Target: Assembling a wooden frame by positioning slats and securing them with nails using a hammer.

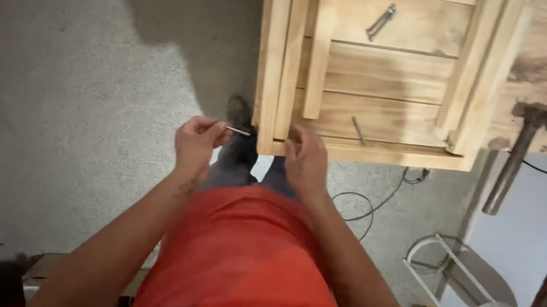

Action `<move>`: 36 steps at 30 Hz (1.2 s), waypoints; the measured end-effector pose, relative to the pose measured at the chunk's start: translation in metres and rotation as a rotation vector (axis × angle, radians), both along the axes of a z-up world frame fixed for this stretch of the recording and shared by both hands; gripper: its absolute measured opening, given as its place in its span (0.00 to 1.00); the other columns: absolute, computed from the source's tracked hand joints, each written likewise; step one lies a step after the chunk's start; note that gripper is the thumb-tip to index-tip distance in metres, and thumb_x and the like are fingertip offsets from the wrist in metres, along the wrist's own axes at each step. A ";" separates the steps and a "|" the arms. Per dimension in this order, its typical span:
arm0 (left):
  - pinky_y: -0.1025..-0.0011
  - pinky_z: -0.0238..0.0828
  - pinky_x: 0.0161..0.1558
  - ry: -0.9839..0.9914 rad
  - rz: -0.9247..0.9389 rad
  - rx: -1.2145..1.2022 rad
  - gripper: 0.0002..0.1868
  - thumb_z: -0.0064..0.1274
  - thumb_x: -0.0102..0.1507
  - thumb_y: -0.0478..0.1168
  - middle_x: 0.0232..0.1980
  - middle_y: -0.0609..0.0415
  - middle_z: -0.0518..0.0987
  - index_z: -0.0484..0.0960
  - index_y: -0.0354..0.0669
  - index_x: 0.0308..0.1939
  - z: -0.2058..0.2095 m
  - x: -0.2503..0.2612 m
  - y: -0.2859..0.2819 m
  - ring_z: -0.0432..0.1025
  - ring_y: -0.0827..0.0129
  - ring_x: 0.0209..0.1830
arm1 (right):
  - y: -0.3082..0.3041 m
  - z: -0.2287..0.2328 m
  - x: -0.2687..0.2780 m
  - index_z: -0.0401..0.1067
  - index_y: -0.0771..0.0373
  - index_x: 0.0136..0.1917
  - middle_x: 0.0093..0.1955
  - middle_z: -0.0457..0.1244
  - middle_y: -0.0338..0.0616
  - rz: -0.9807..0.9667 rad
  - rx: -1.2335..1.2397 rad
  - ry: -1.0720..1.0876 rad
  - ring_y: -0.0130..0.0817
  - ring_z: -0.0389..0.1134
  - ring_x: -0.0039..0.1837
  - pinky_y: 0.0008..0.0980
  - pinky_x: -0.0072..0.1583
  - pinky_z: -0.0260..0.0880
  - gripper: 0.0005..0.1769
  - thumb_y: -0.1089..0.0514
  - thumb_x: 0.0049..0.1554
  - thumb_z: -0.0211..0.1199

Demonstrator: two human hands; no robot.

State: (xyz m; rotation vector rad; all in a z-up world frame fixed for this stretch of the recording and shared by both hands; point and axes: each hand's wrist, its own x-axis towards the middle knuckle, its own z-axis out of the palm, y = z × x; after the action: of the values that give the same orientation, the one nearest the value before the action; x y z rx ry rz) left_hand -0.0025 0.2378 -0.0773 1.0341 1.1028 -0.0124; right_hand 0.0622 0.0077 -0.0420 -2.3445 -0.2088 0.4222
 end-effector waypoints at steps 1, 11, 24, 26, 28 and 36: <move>0.69 0.86 0.38 0.003 0.004 0.004 0.10 0.62 0.61 0.28 0.36 0.40 0.83 0.78 0.30 0.43 0.005 -0.007 0.003 0.82 0.60 0.33 | 0.009 0.006 0.002 0.74 0.65 0.62 0.52 0.68 0.59 0.004 0.004 0.003 0.60 0.69 0.59 0.52 0.63 0.68 0.19 0.58 0.59 0.64; 0.67 0.87 0.43 -0.090 0.110 -0.187 0.09 0.63 0.60 0.25 0.44 0.35 0.84 0.80 0.30 0.42 0.000 -0.017 -0.013 0.83 0.55 0.38 | 0.005 -0.011 0.012 0.79 0.58 0.58 0.50 0.72 0.51 0.053 -0.215 0.116 0.52 0.74 0.55 0.48 0.57 0.74 0.18 0.51 0.56 0.71; 0.69 0.86 0.39 -0.219 0.196 -0.100 0.10 0.62 0.61 0.25 0.42 0.30 0.83 0.79 0.25 0.45 -0.056 -0.015 -0.036 0.82 0.58 0.35 | 0.011 0.004 0.000 0.80 0.60 0.55 0.47 0.71 0.52 0.040 -0.242 0.016 0.56 0.72 0.53 0.50 0.54 0.74 0.15 0.52 0.57 0.72; 0.68 0.87 0.38 -0.230 0.201 -0.090 0.10 0.62 0.60 0.24 0.41 0.30 0.83 0.79 0.24 0.44 -0.059 -0.012 -0.039 0.83 0.57 0.34 | 0.012 0.003 -0.001 0.80 0.58 0.55 0.47 0.71 0.50 0.016 -0.236 0.030 0.54 0.72 0.54 0.48 0.54 0.74 0.15 0.52 0.57 0.72; 0.68 0.87 0.37 -0.239 0.206 -0.078 0.11 0.62 0.60 0.24 0.41 0.29 0.83 0.80 0.24 0.44 -0.057 -0.011 -0.038 0.83 0.56 0.34 | 0.015 0.003 -0.002 0.80 0.56 0.55 0.48 0.71 0.48 -0.007 -0.229 0.045 0.52 0.72 0.55 0.46 0.55 0.74 0.15 0.52 0.56 0.73; 0.69 0.87 0.39 -0.336 0.180 -0.071 0.09 0.62 0.60 0.24 0.41 0.28 0.83 0.79 0.23 0.42 -0.051 -0.010 -0.033 0.83 0.56 0.36 | 0.013 -0.002 -0.001 0.79 0.60 0.56 0.54 0.69 0.49 0.015 -0.200 0.028 0.57 0.70 0.58 0.47 0.58 0.74 0.13 0.54 0.59 0.69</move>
State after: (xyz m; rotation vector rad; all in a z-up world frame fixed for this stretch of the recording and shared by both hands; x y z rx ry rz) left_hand -0.0122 0.2043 -0.1285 0.8341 0.8772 0.2561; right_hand 0.0609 0.0206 -0.0436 -2.5323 -0.1772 0.5033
